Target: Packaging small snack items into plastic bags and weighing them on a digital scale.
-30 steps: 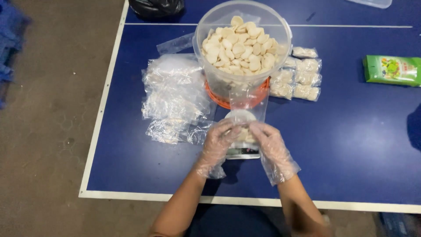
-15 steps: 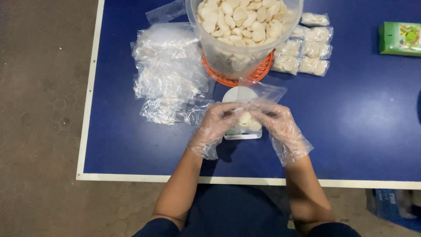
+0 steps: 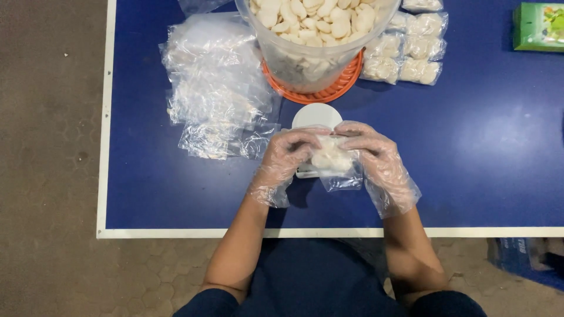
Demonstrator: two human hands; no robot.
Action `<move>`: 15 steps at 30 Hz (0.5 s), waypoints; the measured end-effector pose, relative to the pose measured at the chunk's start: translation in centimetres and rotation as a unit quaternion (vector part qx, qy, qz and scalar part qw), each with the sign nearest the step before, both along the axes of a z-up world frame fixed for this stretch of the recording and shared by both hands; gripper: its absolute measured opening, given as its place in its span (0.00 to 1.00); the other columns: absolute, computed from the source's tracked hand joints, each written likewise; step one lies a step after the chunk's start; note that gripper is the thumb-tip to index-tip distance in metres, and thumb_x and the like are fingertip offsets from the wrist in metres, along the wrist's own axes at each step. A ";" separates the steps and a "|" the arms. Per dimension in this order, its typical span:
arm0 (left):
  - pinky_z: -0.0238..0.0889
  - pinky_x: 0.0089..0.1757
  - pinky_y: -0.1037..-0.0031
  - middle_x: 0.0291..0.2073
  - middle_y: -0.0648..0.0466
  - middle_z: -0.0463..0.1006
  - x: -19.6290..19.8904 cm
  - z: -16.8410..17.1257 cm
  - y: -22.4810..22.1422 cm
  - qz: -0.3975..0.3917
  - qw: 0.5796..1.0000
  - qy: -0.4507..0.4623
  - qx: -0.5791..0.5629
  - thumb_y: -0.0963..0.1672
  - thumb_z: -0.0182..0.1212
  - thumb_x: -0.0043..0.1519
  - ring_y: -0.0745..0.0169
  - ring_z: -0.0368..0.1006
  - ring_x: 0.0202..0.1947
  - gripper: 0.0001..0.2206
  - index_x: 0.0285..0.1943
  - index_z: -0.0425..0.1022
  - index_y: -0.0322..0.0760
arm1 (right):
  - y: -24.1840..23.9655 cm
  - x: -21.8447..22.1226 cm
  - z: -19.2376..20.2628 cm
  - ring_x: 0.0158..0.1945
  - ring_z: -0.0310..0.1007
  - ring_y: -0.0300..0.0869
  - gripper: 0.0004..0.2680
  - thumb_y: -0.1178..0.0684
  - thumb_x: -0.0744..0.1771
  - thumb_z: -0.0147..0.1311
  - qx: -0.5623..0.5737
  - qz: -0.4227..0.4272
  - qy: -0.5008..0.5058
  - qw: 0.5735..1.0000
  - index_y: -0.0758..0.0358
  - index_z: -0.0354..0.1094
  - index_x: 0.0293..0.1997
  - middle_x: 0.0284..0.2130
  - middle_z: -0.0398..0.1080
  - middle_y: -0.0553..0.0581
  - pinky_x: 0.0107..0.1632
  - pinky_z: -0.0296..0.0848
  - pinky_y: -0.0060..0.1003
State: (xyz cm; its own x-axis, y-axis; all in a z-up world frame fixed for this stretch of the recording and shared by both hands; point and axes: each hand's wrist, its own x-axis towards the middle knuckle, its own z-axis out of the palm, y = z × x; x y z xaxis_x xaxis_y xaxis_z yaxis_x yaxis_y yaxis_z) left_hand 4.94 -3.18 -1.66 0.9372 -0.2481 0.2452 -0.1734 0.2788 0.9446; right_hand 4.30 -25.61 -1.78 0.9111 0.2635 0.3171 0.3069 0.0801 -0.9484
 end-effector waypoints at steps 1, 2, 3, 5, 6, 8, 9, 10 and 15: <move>0.72 0.50 0.67 0.49 0.42 0.83 0.1 -0.1 0.0 0.000 1.000 0.000 0.000 0.35 0.63 0.58 0.55 0.78 0.51 0.05 0.38 0.83 0.32 | -0.3 0.1 -0.4 0.59 0.73 0.62 0.09 0.53 0.66 0.58 0.000 0.000 0.000 1.000 0.72 0.76 0.41 0.51 0.72 0.76 0.58 0.71 0.62; 0.72 0.49 0.68 0.49 0.43 0.83 0.2 -0.3 0.0 0.013 1.000 0.024 -0.005 0.35 0.62 0.58 0.57 0.77 0.51 0.06 0.37 0.82 0.33 | -0.6 0.1 -0.7 0.60 0.70 0.63 0.05 0.59 0.64 0.59 -0.002 0.000 -0.014 1.000 0.69 0.76 0.39 0.52 0.71 0.75 0.60 0.70 0.61; 0.72 0.48 0.69 0.48 0.43 0.83 0.2 -0.4 0.0 0.026 0.999 0.047 -0.009 0.34 0.62 0.59 0.59 0.77 0.50 0.06 0.37 0.82 0.35 | -1.0 0.2 -1.1 0.62 0.68 0.64 0.03 0.64 0.63 0.60 -0.004 -0.001 -0.029 1.000 0.67 0.76 0.36 0.52 0.71 0.75 0.62 0.68 0.60; 0.73 0.46 0.71 0.48 0.44 0.84 0.2 -0.7 -0.2 0.047 0.998 0.047 0.004 0.34 0.62 0.58 0.60 0.78 0.50 0.06 0.36 0.81 0.35 | -0.6 0.3 0.0 0.65 0.65 0.62 0.08 0.65 0.63 0.60 -0.039 0.005 -0.040 0.998 0.66 0.75 0.44 0.56 0.69 0.72 0.64 0.65 0.60; 0.73 0.45 0.73 0.47 0.45 0.84 0.2 -0.8 -0.3 0.067 0.997 0.046 0.019 0.34 0.61 0.58 0.61 0.78 0.49 0.06 0.34 0.80 0.35 | -0.4 0.3 0.6 0.69 0.62 0.61 0.13 0.66 0.63 0.60 -0.073 0.009 -0.051 0.996 0.65 0.73 0.52 0.60 0.67 0.70 0.67 0.62 0.60; 0.74 0.44 0.73 0.45 0.46 0.85 0.2 -0.9 -0.5 0.081 0.995 0.051 0.024 0.34 0.60 0.56 0.61 0.79 0.48 0.07 0.34 0.80 0.35 | 0.0 -0.2 1.9 0.72 0.56 0.60 0.19 0.62 0.63 0.62 -0.117 0.023 -0.063 0.991 0.62 0.68 0.60 0.63 0.63 0.68 0.69 0.56 0.61; 0.74 0.44 0.72 0.44 0.46 0.85 0.3 -0.9 -0.6 0.096 0.993 0.055 0.030 0.33 0.60 0.55 0.60 0.79 0.47 0.08 0.33 0.80 0.35 | 0.2 -0.4 2.6 0.75 0.50 0.59 0.25 0.59 0.62 0.64 -0.160 0.037 -0.074 0.984 0.59 0.64 0.68 0.67 0.59 0.66 0.72 0.50 0.62; 0.74 0.44 0.72 0.44 0.46 0.85 0.3 -0.9 -0.6 0.096 0.993 0.055 0.030 0.33 0.60 0.55 0.60 0.79 0.47 0.08 0.33 0.80 0.35 | 0.5 -0.6 2.8 0.75 0.50 0.59 0.25 0.59 0.62 0.64 -0.160 0.037 -0.074 0.984 0.59 0.64 0.68 0.67 0.59 0.66 0.72 0.50 0.62; 0.75 0.44 0.69 0.43 0.45 0.85 0.3 -0.3 -0.9 0.145 0.986 0.056 0.061 0.33 0.60 0.56 0.55 0.80 0.46 0.08 0.33 0.81 0.36 | 1.1 -1.0 2.6 0.69 0.61 0.62 0.19 0.54 0.64 0.65 -0.270 -0.043 -0.208 0.939 0.61 0.71 0.63 0.58 0.71 0.65 0.73 0.46 0.58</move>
State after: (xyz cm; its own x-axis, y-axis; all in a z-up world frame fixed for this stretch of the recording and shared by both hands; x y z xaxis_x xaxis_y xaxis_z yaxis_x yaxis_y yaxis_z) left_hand 5.27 -4.05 -1.98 0.9925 0.0132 0.1217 -0.1224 0.1160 0.9857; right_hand 3.33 -24.52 0.81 0.7628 0.4194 0.4922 0.6437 -0.4201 -0.6397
